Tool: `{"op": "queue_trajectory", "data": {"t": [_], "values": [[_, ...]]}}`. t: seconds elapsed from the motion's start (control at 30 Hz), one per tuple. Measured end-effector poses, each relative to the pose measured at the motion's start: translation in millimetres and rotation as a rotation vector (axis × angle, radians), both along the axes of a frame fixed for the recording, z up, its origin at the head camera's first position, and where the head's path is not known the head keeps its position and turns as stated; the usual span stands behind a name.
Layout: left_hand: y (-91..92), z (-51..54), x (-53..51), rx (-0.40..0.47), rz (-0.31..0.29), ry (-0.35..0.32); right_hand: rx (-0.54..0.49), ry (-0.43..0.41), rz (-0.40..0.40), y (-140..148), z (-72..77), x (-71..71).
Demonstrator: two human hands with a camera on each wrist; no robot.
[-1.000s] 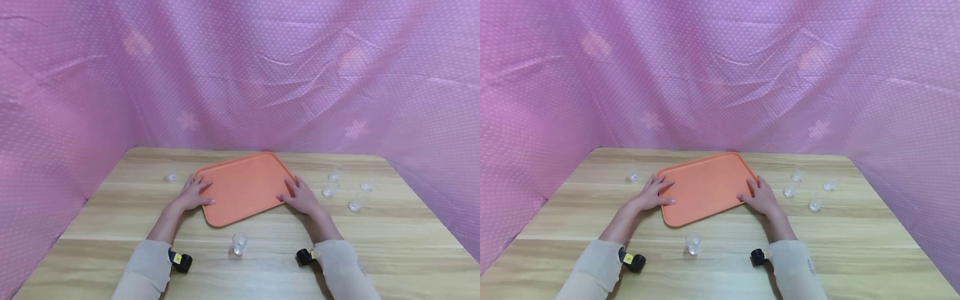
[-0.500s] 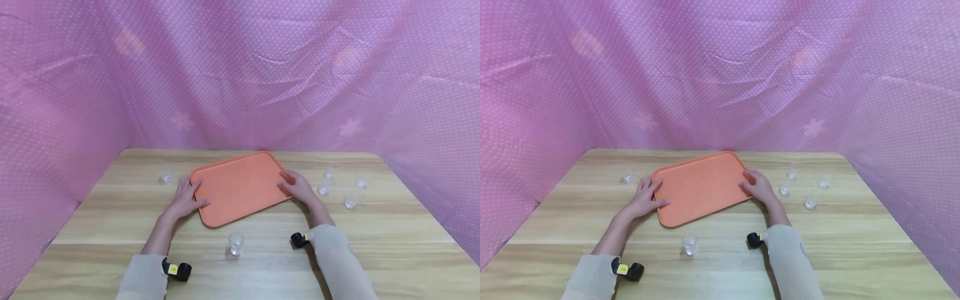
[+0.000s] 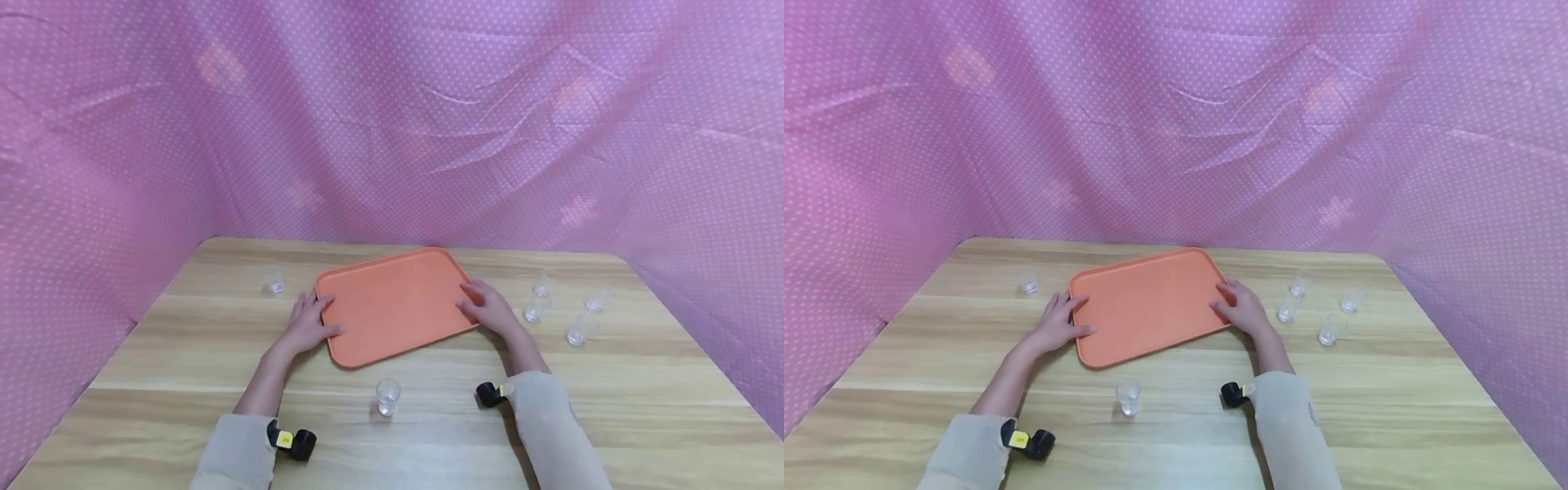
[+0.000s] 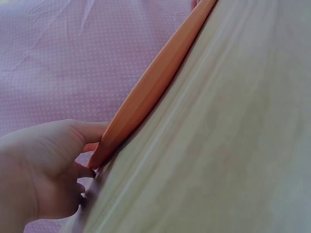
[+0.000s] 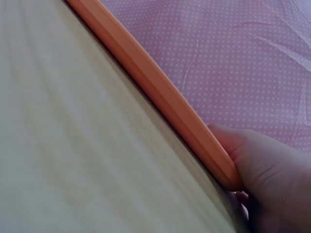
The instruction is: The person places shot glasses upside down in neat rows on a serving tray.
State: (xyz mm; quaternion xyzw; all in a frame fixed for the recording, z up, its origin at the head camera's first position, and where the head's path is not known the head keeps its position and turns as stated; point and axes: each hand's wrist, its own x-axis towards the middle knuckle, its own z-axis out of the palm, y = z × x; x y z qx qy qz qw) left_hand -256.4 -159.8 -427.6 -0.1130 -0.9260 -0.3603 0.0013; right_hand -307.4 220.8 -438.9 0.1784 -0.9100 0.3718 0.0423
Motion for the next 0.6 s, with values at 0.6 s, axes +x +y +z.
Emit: {"op": "queue_trajectory", "data": {"t": [0.6], "values": [[-4.4,-3.4,-14.9,0.108,0.033,0.011,0.068,0.032,-0.126,-7.7,-0.6,36.6]]}}
